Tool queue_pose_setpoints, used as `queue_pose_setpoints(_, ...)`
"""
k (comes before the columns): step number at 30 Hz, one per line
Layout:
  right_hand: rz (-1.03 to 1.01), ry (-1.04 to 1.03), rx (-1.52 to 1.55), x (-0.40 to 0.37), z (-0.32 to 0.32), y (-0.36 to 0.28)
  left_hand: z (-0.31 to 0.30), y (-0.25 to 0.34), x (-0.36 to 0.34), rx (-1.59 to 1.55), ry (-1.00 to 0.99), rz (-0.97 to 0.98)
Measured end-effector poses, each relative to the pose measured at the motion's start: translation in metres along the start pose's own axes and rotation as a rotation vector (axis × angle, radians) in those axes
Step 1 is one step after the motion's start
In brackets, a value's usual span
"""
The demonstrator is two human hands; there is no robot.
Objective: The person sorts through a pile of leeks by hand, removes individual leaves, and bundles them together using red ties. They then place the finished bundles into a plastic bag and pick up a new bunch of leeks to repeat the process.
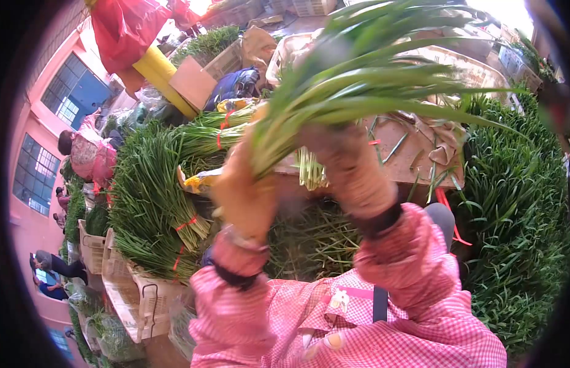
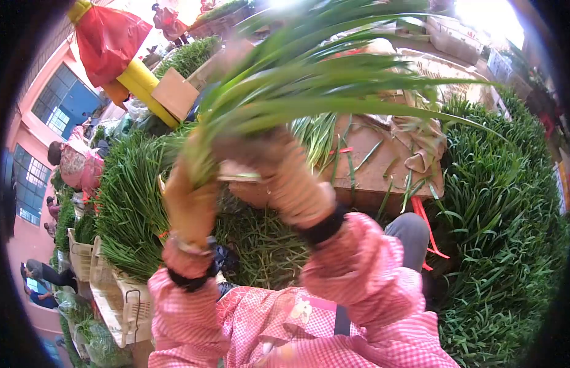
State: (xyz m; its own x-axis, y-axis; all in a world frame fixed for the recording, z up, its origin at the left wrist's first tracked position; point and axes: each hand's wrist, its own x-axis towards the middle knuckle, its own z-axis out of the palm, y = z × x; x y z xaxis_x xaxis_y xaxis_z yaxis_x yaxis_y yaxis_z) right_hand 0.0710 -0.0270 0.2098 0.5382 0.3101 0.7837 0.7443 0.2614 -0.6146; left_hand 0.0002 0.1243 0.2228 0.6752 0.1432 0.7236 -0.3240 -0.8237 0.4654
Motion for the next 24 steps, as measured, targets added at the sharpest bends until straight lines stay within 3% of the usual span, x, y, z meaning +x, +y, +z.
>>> queue_pose_setpoints(1,0.013,0.034,0.016,0.000,-0.027,0.000,0.026,0.009,0.005,-0.010,-0.009,-0.013)
queue_pose_setpoints(4,0.350,0.275,0.437,0.009,-0.080,-0.009,0.107,0.036,0.008,-0.231,-0.016,-0.096)
queue_pose_setpoints(7,0.305,0.450,0.408,0.000,-0.124,0.002,0.161,0.068,0.003,-0.342,-0.126,-0.223)
queue_pose_setpoints(10,0.368,0.503,0.229,-0.018,-0.163,0.009,0.215,0.073,-0.018,-0.527,-0.258,-0.238)
queue_pose_setpoints(11,0.307,0.527,0.257,-0.022,-0.166,0.013,0.226,0.077,-0.023,-0.538,-0.279,-0.245)
queue_pose_setpoints(14,0.438,0.539,0.134,-0.036,-0.173,0.024,0.273,0.063,-0.035,-0.780,-0.263,-0.226)
queue_pose_setpoints(18,0.418,0.428,0.176,-0.023,-0.174,0.034,0.265,0.049,-0.005,-1.183,-0.514,-0.323)
queue_pose_setpoints(19,0.358,0.424,0.191,-0.012,-0.166,0.029,0.246,0.050,0.011,-1.201,-0.697,-0.515)
queue_pose_setpoints(22,0.363,0.448,0.290,-0.003,-0.163,0.038,0.239,0.033,0.019,-1.550,-0.949,-0.692)
queue_pose_setpoints(24,0.416,0.474,0.293,-0.004,-0.164,0.045,0.241,0.033,0.014,-1.545,-0.983,-0.751)
